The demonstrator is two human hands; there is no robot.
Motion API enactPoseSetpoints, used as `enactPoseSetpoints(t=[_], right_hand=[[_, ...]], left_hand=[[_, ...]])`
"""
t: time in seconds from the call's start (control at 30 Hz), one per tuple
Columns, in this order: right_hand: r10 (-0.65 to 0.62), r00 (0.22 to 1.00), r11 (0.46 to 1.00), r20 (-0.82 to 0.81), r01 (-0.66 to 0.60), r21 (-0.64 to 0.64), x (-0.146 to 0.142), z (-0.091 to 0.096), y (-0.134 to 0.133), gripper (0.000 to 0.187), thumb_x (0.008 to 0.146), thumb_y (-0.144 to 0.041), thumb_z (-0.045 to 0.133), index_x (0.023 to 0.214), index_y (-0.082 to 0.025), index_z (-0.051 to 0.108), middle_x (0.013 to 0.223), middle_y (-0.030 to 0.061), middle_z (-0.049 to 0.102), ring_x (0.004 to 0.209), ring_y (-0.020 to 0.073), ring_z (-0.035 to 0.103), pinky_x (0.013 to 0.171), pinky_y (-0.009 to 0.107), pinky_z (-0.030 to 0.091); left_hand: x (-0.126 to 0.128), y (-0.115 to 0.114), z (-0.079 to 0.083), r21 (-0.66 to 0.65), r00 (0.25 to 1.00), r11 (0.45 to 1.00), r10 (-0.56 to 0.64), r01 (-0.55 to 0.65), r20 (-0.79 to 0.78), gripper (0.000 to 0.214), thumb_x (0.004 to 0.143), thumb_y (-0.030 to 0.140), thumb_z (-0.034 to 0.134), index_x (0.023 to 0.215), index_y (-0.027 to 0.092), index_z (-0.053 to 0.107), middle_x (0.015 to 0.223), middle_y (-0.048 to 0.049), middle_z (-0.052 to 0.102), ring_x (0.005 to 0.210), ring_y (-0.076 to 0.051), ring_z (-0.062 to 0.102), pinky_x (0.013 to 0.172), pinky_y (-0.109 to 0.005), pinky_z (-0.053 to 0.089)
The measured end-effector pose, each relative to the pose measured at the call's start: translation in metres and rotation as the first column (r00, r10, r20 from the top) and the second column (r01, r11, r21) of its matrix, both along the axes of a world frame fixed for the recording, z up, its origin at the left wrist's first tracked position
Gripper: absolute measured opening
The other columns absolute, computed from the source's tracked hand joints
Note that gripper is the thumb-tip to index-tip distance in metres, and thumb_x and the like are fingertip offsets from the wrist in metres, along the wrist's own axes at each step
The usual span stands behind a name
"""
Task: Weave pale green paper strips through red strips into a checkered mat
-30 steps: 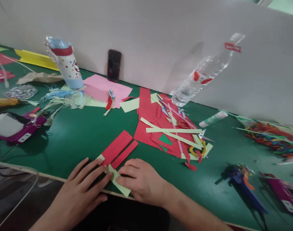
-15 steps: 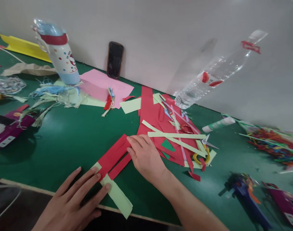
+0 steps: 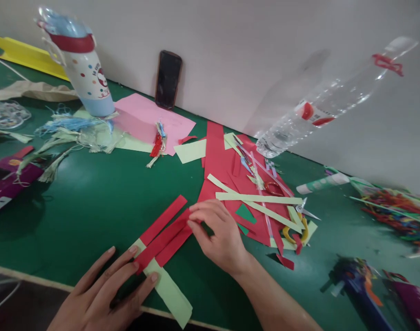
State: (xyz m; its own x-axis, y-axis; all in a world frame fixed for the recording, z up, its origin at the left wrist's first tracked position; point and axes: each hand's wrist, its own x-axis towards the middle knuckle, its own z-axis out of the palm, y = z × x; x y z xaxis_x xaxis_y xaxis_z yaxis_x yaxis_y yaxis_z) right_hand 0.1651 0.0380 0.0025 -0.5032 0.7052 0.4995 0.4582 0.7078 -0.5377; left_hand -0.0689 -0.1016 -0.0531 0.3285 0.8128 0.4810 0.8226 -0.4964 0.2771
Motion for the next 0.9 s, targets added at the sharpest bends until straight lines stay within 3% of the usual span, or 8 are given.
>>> enactPoseSetpoints(t=[0.1, 0.23, 0.47, 0.7, 0.8, 0.9], right_hand=[[0.188, 0.979, 0.98, -0.082, -0.181, 0.083, 0.006, 0.015, -0.007, 0.016, 0.088, -0.009, 0.062, 0.097, -0.021, 0.06, 0.094, 0.0056, 0.073, 0.086, 0.0189, 0.066, 0.08, 0.037, 0.055], [0.236, 0.97, 0.964, -0.063, -0.225, 0.141, 0.011, 0.027, -0.018, 0.021, 0.083, -0.01, 0.066, 0.098, -0.023, 0.059, 0.091, 0.0041, 0.076, 0.084, 0.0207, 0.066, 0.074, 0.037, 0.055], [0.091, 0.995, 0.989, -0.044, -0.086, 0.116, 0.009, 0.013, -0.006, 0.016, 0.086, -0.009, 0.059, 0.094, -0.024, 0.06, 0.08, 0.0013, 0.073, 0.074, 0.0171, 0.064, 0.071, 0.032, 0.053], [-0.093, 0.989, 0.994, 0.118, 0.086, 0.064, 0.008, -0.002, 0.004, 0.01, 0.092, -0.016, 0.058, 0.086, -0.02, 0.064, 0.076, 0.0027, 0.071, 0.073, 0.018, 0.063, 0.069, 0.031, 0.048], [-0.097, 0.986, 0.995, 0.134, 0.095, 0.019, 0.007, -0.005, 0.004, 0.012, 0.094, -0.019, 0.056, 0.086, -0.02, 0.065, 0.076, 0.0033, 0.07, 0.073, 0.0182, 0.063, 0.07, 0.032, 0.048], [-0.064, 0.994, 0.997, 0.093, 0.067, -0.031, 0.008, -0.005, 0.004, 0.01, 0.097, -0.023, 0.056, 0.099, -0.019, 0.065, 0.083, 0.0045, 0.072, 0.078, 0.019, 0.066, 0.074, 0.033, 0.052]], left_hand=[[-0.001, 0.002, 0.001, 0.002, 1.0, 1.0, -0.007, 0.007, -0.002, 0.03, 0.097, 0.033, 0.052, 0.122, 0.04, 0.066, 0.118, 0.0025, 0.068, 0.124, -0.018, 0.058, 0.121, -0.04, 0.027], [-0.003, 0.004, -0.001, 0.05, 0.999, 0.998, -0.043, 0.044, -0.024, 0.031, 0.097, 0.03, 0.052, 0.125, 0.038, 0.065, 0.123, 0.0032, 0.067, 0.129, -0.018, 0.053, 0.122, -0.041, 0.025], [-0.002, 0.004, 0.0, 0.048, 0.999, 0.998, -0.047, 0.046, 0.024, 0.03, 0.094, 0.037, 0.059, 0.122, 0.037, 0.066, 0.116, 0.002, 0.069, 0.13, -0.019, 0.052, 0.123, -0.042, 0.024], [-0.002, 0.002, -0.002, 0.032, 0.999, 0.999, -0.044, 0.043, 0.025, 0.031, 0.093, 0.041, 0.06, 0.124, 0.039, 0.065, 0.118, 0.0035, 0.069, 0.129, -0.02, 0.054, 0.123, -0.044, 0.024], [-0.002, 0.002, -0.002, 0.033, 0.998, 0.998, -0.059, 0.059, 0.009, 0.032, 0.094, 0.039, 0.059, 0.125, 0.038, 0.065, 0.12, 0.003, 0.069, 0.128, -0.021, 0.054, 0.123, -0.045, 0.023], [-0.002, 0.001, -0.003, 0.029, 0.999, 0.999, -0.04, 0.04, 0.006, 0.031, 0.096, 0.038, 0.056, 0.125, 0.038, 0.065, 0.121, 0.0018, 0.069, 0.125, -0.021, 0.057, 0.122, -0.046, 0.025]])
